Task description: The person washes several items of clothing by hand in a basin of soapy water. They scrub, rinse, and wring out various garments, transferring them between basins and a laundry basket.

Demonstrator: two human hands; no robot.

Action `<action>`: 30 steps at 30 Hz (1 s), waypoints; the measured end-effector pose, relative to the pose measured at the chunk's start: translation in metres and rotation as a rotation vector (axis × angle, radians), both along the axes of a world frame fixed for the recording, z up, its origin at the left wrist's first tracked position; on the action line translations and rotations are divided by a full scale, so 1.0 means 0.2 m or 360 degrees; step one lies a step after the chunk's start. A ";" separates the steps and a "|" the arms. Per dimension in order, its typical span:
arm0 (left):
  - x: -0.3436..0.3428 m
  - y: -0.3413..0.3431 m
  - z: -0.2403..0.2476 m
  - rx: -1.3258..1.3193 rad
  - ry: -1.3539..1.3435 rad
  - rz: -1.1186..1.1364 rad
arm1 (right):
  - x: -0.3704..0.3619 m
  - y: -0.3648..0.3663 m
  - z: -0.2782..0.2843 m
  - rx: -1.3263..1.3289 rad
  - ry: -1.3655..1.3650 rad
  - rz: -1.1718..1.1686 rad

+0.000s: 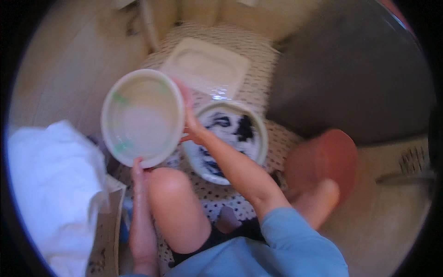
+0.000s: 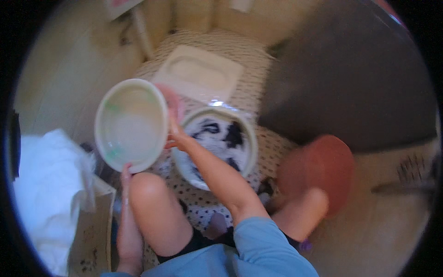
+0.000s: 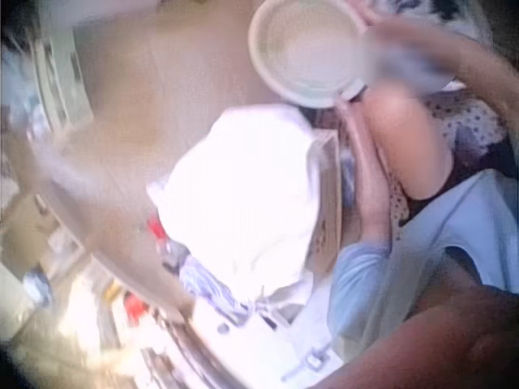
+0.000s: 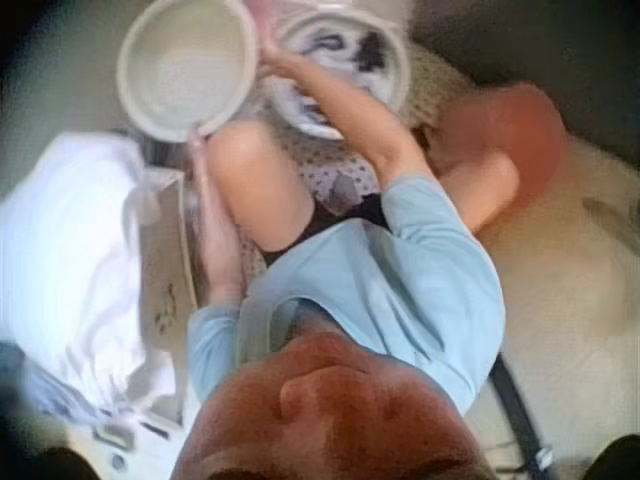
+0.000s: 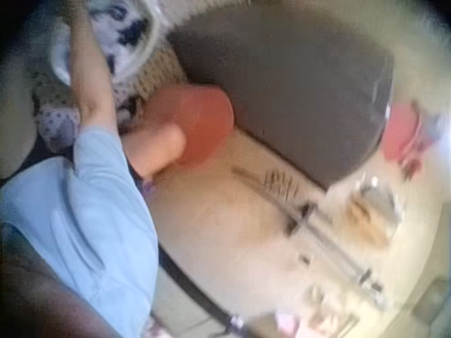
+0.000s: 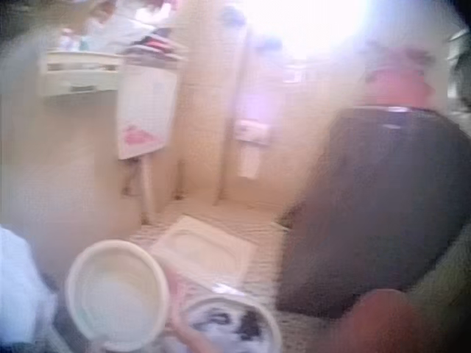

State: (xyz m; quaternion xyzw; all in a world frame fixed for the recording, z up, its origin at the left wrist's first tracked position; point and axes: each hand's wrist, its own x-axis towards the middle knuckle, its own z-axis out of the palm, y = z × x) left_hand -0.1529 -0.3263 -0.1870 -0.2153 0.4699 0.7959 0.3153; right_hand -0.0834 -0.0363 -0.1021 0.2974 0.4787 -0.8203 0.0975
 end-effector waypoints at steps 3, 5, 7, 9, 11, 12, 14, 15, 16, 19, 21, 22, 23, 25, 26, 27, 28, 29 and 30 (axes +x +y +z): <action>0.04 0.41 0.22 -0.0075 -0.0032 -0.0258 | 0.28 0.25 0.34 0.0437 0.0044 0.0123; 0.11 0.63 0.30 0.0040 0.0045 -0.0477 | 0.44 0.40 0.39 0.0667 0.0059 -0.0281; 0.02 0.73 0.25 0.0107 0.0159 -0.0886 | 0.67 0.64 0.46 0.0930 -0.0080 -0.0600; -0.03 0.63 0.21 -0.0152 0.0432 -0.1017 | 0.91 0.71 0.80 0.1583 -0.0308 -0.0643; 0.02 0.63 0.25 -0.0623 0.0869 -0.1030 | 1.35 0.77 1.09 0.2116 -0.0078 -0.0826; 0.00 0.54 0.29 -0.0867 0.1094 -0.0968 | 1.49 0.76 1.22 0.2553 -0.0167 -0.0777; 0.09 0.49 0.23 -0.1138 0.1339 -0.0984 | 1.94 0.73 1.37 0.3341 0.0049 -0.0801; 0.12 0.46 0.20 -0.1195 0.1398 -0.1006 | 2.16 0.73 1.40 0.3690 -0.0042 -0.0755; 0.14 0.40 0.18 -0.1245 0.1442 -0.1002 | 2.35 0.72 1.39 0.3861 -0.0107 -0.0724; 0.19 0.21 0.08 -0.1326 0.1463 -0.1003 | 2.81 0.60 1.33 0.4339 -0.0431 -0.0587; 0.23 0.10 0.00 -0.1337 0.1412 -0.1023 | 3.03 0.48 1.28 0.4313 -0.0693 -0.0532; 0.25 0.05 -0.04 -0.1334 0.1386 -0.1025 | 3.12 0.42 1.22 0.4232 -0.0823 -0.0561; 0.26 -0.02 -0.05 -0.1349 0.1365 -0.1025 | 3.20 0.36 1.12 0.4131 -0.0933 -0.0603; 0.27 -0.16 -0.09 -0.1349 0.1324 -0.1014 | 3.30 0.35 0.97 0.3940 -0.1094 -0.0695; 0.28 -0.23 -0.11 -0.1336 0.1288 -0.1025 | 3.35 0.34 0.91 0.3846 -0.1165 -0.0734; 0.29 -0.31 -0.13 -0.1322 0.1269 -0.1032 | 3.37 0.34 0.82 0.3730 -0.1218 -0.0774; 0.30 -0.38 -0.15 -0.1292 0.1259 -0.1051 | 3.41 0.35 0.75 0.3595 -0.1274 -0.0897; 0.29 -0.43 -0.16 -0.1252 0.1264 -0.1070 | 3.45 0.39 0.69 0.3458 -0.1320 -0.1010; 0.28 -0.47 -0.18 -0.1219 0.1289 -0.1112 | 3.46 0.41 0.62 0.3308 -0.1367 -0.1099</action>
